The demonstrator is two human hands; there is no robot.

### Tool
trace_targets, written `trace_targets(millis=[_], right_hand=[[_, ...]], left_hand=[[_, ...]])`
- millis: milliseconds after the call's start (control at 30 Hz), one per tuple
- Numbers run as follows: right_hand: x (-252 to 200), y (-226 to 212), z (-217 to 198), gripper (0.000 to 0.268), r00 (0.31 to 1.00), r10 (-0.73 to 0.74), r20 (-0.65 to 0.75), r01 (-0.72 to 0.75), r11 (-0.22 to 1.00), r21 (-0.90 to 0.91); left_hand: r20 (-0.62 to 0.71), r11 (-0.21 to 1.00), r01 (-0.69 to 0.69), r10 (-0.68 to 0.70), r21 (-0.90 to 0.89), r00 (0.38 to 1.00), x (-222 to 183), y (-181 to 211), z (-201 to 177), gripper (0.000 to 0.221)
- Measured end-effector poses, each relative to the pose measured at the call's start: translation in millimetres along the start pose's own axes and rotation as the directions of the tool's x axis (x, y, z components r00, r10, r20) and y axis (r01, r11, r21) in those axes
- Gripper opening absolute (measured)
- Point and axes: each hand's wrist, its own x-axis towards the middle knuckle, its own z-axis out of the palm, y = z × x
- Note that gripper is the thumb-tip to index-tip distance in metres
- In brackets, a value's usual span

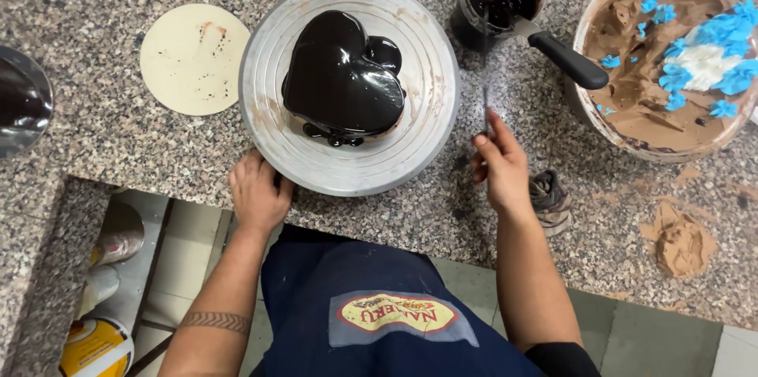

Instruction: The person scrapes chocolate frosting from a counter, pours chocolate glaze over a heart-shaped cake on a turntable, and spreads it with a spatula.

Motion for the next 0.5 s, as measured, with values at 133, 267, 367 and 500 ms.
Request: trace_targets(millis=[133, 267, 367, 500], right_hand=[[11.6, -15.2, 1.3, 0.062, 0.994, -0.076, -0.083, 0.058, 0.978, -0.200], [20.2, 12.1, -21.8, 0.061, 0.777, -0.627, 0.048, 0.269, 0.262, -0.927], [-10.0, 16.6, -31.7, 0.059, 0.828, -0.561, -0.006, 0.175, 0.269, -0.947], [-35.8, 11.4, -39.9, 0.054, 0.882, -0.471, -0.010, 0.212, 0.416, -0.884]], left_hand=[[-0.068, 0.999, -0.042, 0.040, -0.028, 0.997, -1.2, 4.1, -4.9, 0.049], [-0.119, 0.994, -0.089, 0.081, -0.066, 0.990, -1.6, 4.6, -6.6, 0.044], [-0.139, 0.991, -0.103, 0.089, -0.091, 0.986, -0.5, 5.7, -11.1, 0.043], [-0.172, 0.983, -0.135, 0.112, -0.128, 0.979, -0.9, 9.1, -19.0, 0.040]])
